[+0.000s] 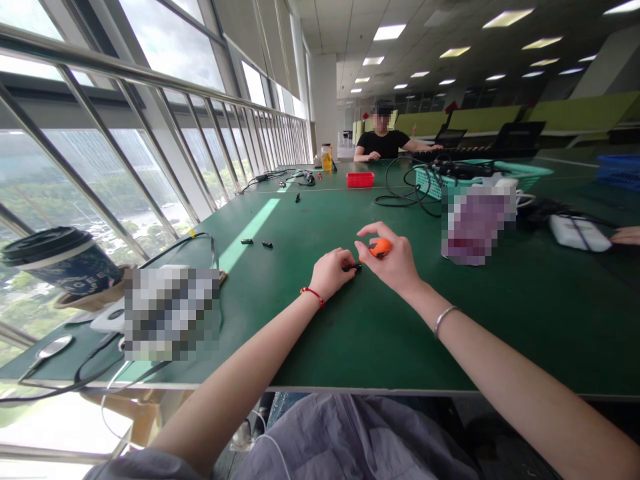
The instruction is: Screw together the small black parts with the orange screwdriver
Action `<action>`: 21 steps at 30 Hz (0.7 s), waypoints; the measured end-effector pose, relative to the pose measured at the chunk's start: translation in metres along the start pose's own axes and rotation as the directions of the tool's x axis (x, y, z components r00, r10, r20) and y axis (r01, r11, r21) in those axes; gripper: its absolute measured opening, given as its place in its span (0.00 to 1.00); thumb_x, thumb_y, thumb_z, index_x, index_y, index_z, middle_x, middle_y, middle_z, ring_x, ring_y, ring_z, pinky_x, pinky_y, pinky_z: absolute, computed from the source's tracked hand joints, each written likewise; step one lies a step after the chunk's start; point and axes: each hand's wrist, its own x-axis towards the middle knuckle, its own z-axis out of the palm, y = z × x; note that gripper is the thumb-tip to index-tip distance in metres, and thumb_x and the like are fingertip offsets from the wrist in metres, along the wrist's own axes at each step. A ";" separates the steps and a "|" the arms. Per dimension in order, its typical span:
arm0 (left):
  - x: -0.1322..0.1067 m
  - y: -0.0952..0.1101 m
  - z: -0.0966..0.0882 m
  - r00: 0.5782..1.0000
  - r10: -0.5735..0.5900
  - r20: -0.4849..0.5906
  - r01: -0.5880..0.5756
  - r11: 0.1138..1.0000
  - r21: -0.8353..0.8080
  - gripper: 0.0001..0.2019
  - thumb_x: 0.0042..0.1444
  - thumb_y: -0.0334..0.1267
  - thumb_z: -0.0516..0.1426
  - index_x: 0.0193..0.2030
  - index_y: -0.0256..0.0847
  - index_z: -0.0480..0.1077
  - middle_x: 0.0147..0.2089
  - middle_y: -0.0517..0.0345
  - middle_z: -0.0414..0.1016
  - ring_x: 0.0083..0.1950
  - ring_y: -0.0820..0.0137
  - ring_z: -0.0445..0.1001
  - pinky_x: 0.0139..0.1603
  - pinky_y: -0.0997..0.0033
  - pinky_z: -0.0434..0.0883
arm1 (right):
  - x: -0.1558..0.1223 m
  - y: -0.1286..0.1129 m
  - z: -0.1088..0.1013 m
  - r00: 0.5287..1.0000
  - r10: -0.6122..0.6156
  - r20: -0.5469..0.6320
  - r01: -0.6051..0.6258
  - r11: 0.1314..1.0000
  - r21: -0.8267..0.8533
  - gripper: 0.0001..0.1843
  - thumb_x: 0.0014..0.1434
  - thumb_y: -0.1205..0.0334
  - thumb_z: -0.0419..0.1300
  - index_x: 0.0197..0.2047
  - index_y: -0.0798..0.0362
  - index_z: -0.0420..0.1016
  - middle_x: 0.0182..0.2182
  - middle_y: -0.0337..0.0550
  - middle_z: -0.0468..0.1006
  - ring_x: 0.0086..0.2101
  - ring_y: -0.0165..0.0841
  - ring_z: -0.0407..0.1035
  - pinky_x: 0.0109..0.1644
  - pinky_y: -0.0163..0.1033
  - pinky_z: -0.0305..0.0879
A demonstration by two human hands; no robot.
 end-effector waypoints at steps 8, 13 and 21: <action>-0.002 0.005 -0.005 1.000 -0.020 0.024 0.019 0.999 0.042 0.03 0.48 0.32 0.58 0.31 0.42 0.72 0.36 0.60 0.75 0.37 0.70 0.73 0.35 0.73 0.67 | 0.005 0.005 -0.014 0.987 -0.056 -0.151 0.059 0.998 0.014 0.06 0.54 0.59 0.54 0.28 0.49 0.66 0.18 0.34 0.67 0.20 0.30 0.62 0.29 0.35 0.58; 0.000 0.000 -0.003 1.000 -0.020 0.015 0.020 1.000 0.009 0.03 0.49 0.34 0.59 0.31 0.42 0.73 0.37 0.60 0.77 0.38 0.69 0.74 0.37 0.72 0.68 | 0.012 0.024 -0.015 0.982 -0.186 -0.019 0.178 0.962 -0.207 0.05 0.54 0.66 0.55 0.34 0.50 0.72 0.35 0.43 0.74 0.36 0.35 0.69 0.41 0.38 0.62; 0.001 0.000 -0.005 0.999 -0.042 0.024 0.042 0.999 -0.030 0.03 0.49 0.34 0.58 0.31 0.41 0.72 0.36 0.59 0.78 0.39 0.68 0.75 0.39 0.72 0.69 | 0.006 0.052 0.007 0.847 0.083 0.526 0.119 0.933 -0.339 0.06 0.57 0.60 0.60 0.38 0.49 0.76 0.37 0.39 0.76 0.33 0.31 0.70 0.31 0.34 0.56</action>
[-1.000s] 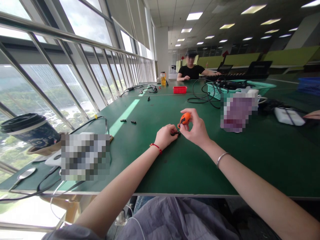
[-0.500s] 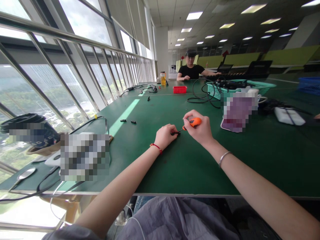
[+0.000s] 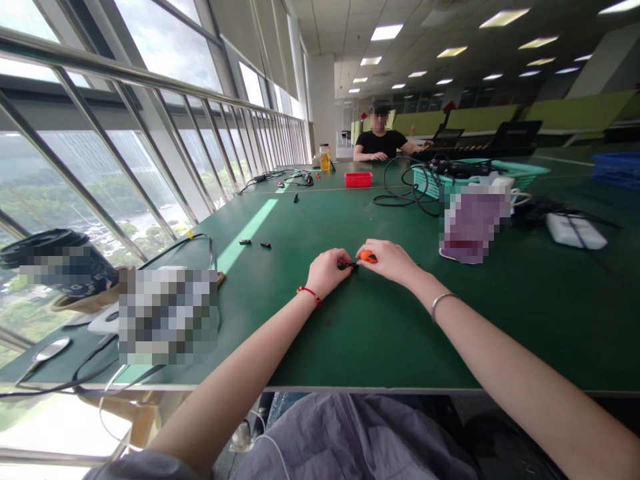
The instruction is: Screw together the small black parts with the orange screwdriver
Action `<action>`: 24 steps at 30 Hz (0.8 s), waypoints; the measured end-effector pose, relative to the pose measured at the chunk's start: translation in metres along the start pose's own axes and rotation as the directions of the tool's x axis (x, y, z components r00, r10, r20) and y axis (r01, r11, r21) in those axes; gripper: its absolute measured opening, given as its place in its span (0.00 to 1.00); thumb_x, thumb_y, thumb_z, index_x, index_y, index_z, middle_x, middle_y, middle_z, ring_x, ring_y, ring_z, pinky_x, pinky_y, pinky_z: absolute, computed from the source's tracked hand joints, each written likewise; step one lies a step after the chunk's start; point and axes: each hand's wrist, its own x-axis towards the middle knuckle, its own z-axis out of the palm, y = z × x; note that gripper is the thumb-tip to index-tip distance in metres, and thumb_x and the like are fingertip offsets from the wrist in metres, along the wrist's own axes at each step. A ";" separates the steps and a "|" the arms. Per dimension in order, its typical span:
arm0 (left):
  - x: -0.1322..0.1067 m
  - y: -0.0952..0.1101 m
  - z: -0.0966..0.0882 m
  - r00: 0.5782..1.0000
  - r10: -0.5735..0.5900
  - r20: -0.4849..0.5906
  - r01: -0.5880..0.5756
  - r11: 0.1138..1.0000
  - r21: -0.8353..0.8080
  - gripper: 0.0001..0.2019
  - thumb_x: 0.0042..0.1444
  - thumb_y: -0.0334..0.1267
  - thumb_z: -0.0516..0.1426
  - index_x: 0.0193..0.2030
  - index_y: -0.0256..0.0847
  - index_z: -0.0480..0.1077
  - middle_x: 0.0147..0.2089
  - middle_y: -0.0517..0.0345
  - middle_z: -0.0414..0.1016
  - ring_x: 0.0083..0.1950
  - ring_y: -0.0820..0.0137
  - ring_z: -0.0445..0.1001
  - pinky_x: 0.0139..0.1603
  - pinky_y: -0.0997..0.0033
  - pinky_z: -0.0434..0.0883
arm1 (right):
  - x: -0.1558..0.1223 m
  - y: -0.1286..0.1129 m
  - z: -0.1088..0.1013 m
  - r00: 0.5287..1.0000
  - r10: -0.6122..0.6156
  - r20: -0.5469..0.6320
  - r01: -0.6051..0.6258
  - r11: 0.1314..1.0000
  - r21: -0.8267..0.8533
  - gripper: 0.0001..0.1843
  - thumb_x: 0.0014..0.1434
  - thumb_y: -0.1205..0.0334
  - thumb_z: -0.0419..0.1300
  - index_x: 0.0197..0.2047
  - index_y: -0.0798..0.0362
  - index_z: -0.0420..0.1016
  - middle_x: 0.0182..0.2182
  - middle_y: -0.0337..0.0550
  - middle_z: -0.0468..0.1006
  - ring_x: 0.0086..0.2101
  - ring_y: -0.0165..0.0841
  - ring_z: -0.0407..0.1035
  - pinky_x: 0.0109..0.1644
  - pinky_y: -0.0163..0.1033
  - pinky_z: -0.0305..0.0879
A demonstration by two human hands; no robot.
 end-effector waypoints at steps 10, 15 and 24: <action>0.001 -0.001 0.001 1.000 0.022 0.002 -0.022 1.000 0.008 0.04 0.48 0.33 0.58 0.32 0.41 0.72 0.37 0.59 0.77 0.39 0.68 0.75 0.40 0.71 0.70 | 0.002 -0.005 0.004 0.999 0.015 0.029 -0.014 0.999 -0.049 0.05 0.56 0.61 0.59 0.36 0.48 0.76 0.36 0.38 0.77 0.34 0.31 0.70 0.31 0.34 0.53; 0.001 0.000 0.000 1.000 0.005 0.009 -0.005 1.000 0.010 0.04 0.49 0.33 0.58 0.32 0.41 0.72 0.36 0.59 0.78 0.40 0.68 0.75 0.41 0.70 0.70 | 0.001 -0.005 0.004 0.999 0.025 0.029 -0.024 0.999 -0.035 0.06 0.56 0.61 0.58 0.36 0.48 0.76 0.36 0.38 0.77 0.35 0.32 0.70 0.31 0.34 0.53; 0.001 -0.002 0.001 1.000 0.024 0.010 -0.024 0.999 0.025 0.05 0.48 0.33 0.57 0.34 0.42 0.73 0.38 0.59 0.78 0.40 0.69 0.75 0.41 0.71 0.71 | 0.002 -0.004 0.007 0.999 0.040 0.019 -0.040 0.999 -0.014 0.04 0.55 0.60 0.58 0.34 0.48 0.75 0.35 0.37 0.78 0.35 0.32 0.70 0.31 0.34 0.53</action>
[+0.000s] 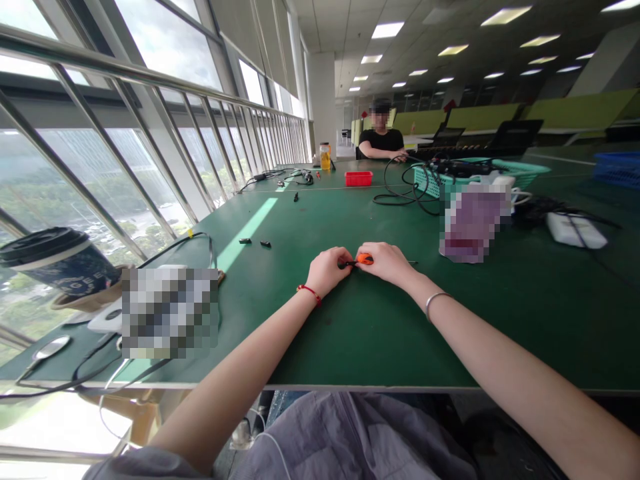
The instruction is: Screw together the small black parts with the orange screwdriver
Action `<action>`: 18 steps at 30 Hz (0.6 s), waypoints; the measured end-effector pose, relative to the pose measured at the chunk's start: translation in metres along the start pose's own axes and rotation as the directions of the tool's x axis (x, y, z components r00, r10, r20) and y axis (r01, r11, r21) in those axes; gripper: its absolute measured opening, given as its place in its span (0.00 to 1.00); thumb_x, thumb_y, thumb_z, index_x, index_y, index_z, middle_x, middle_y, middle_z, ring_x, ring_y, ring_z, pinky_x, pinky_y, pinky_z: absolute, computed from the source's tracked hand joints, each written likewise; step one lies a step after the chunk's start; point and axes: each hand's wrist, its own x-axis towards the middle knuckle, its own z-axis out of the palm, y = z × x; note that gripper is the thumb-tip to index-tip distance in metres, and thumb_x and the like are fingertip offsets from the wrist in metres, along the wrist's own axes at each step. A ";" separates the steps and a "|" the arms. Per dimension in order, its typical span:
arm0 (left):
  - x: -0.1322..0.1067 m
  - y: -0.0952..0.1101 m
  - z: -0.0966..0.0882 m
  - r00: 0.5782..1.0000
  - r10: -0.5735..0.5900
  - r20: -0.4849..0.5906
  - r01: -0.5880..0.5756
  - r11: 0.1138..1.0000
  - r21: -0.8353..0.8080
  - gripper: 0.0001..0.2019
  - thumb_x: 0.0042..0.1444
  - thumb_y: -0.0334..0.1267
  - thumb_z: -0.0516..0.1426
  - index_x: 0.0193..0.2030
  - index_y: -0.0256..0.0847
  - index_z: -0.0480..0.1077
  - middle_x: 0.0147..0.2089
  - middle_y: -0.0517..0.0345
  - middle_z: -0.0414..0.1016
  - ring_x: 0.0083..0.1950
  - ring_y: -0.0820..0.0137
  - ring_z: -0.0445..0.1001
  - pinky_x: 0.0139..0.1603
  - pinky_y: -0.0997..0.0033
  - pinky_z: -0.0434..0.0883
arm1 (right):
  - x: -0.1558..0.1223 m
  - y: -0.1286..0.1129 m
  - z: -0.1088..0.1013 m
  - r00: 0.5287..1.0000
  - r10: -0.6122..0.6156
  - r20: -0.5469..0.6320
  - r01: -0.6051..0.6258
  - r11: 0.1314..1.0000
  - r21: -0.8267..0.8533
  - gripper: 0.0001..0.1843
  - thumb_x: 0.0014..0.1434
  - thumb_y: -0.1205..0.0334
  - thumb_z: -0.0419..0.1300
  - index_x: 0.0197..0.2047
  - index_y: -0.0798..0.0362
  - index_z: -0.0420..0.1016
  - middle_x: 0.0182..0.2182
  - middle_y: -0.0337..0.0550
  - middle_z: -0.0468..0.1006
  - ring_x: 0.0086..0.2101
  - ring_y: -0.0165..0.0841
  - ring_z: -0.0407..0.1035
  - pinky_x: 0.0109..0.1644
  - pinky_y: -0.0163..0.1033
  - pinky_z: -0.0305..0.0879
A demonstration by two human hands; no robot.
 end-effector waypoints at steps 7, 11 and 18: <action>0.001 -0.003 0.001 1.000 -0.007 0.001 0.007 0.999 -0.035 0.05 0.49 0.33 0.58 0.34 0.42 0.74 0.38 0.59 0.79 0.40 0.68 0.76 0.41 0.70 0.72 | -0.001 -0.001 -0.001 1.000 0.006 -0.011 -0.006 1.000 -0.002 0.05 0.55 0.60 0.59 0.34 0.48 0.76 0.34 0.38 0.78 0.34 0.33 0.70 0.30 0.34 0.54; 0.001 -0.005 0.001 1.000 -0.025 0.000 0.025 0.997 -0.068 0.04 0.49 0.34 0.59 0.33 0.42 0.74 0.37 0.59 0.79 0.40 0.68 0.76 0.41 0.71 0.72 | -0.003 0.001 -0.007 0.996 -0.023 -0.083 0.028 0.998 0.049 0.06 0.56 0.63 0.57 0.34 0.48 0.75 0.35 0.38 0.78 0.33 0.32 0.70 0.31 0.34 0.56; 0.005 -0.011 0.005 0.999 -0.041 0.009 0.042 0.987 -0.155 0.03 0.49 0.36 0.61 0.32 0.40 0.75 0.36 0.58 0.79 0.39 0.69 0.75 0.43 0.70 0.72 | -0.014 -0.003 -0.034 0.774 0.148 -0.616 0.008 0.970 0.244 0.12 0.59 0.55 0.52 0.28 0.50 0.70 0.29 0.43 0.75 0.30 0.32 0.68 0.32 0.35 0.59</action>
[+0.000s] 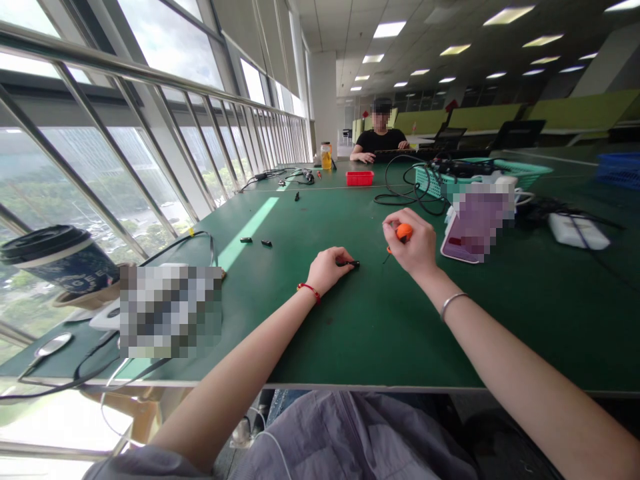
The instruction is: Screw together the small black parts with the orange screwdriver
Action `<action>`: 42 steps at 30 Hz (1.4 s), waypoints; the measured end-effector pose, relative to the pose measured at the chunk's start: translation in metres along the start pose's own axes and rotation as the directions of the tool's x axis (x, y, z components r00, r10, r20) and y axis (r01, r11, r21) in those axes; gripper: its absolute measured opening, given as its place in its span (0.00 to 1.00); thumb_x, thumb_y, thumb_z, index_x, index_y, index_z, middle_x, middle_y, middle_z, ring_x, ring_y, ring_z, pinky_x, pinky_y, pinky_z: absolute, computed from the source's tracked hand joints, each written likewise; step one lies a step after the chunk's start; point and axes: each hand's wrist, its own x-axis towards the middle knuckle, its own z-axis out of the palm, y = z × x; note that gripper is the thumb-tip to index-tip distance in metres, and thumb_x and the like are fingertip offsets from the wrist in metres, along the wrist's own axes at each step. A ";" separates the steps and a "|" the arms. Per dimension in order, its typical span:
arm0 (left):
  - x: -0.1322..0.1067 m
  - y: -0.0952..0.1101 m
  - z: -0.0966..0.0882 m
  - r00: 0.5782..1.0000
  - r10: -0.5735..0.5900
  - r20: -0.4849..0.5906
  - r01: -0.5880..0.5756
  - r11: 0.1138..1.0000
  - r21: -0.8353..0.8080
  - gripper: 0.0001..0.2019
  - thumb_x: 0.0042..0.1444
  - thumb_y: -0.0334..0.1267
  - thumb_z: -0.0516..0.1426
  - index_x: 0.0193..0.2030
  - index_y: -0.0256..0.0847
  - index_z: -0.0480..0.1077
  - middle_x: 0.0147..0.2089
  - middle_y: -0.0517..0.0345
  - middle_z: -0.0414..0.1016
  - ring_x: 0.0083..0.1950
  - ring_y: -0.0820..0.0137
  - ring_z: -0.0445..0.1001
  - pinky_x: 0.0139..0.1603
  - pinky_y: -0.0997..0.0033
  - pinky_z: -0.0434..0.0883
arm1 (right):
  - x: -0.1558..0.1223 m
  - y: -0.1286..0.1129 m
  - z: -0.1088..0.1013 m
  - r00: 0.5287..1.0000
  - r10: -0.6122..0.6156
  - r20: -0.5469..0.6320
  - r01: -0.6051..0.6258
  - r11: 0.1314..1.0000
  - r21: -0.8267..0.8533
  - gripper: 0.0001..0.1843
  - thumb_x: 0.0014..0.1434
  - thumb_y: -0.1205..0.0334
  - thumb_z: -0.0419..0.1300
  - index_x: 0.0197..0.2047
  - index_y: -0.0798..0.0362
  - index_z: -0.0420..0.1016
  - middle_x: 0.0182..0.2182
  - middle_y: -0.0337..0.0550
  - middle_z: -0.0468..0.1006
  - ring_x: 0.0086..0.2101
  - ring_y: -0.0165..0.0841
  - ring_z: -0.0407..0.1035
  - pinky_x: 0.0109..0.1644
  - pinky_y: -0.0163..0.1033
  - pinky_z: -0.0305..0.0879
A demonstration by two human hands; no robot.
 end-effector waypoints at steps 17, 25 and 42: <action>0.003 -0.008 0.005 0.999 -0.033 0.004 0.033 0.989 -0.143 0.05 0.47 0.36 0.63 0.31 0.38 0.75 0.34 0.57 0.79 0.36 0.71 0.75 0.39 0.72 0.72 | -0.007 -0.017 0.007 0.994 0.110 -0.010 -0.104 0.967 0.234 0.21 0.58 0.47 0.51 0.19 0.49 0.59 0.16 0.38 0.67 0.22 0.30 0.64 0.29 0.35 0.59; 0.002 -0.007 0.004 1.000 -0.024 0.008 0.025 0.985 -0.168 0.05 0.47 0.36 0.63 0.30 0.37 0.74 0.33 0.56 0.79 0.36 0.71 0.75 0.40 0.72 0.72 | -0.007 -0.016 0.008 0.995 0.098 -0.008 -0.092 0.960 0.265 0.20 0.58 0.48 0.52 0.19 0.49 0.60 0.16 0.38 0.67 0.21 0.30 0.64 0.29 0.35 0.59; 0.002 -0.001 0.002 1.000 -0.020 0.016 0.022 0.994 -0.109 0.03 0.48 0.34 0.61 0.28 0.38 0.72 0.32 0.58 0.76 0.35 0.72 0.73 0.38 0.74 0.70 | -0.007 -0.017 0.007 0.996 0.082 -0.046 -0.070 0.971 0.229 0.20 0.58 0.48 0.51 0.19 0.49 0.58 0.15 0.37 0.65 0.19 0.29 0.61 0.27 0.35 0.57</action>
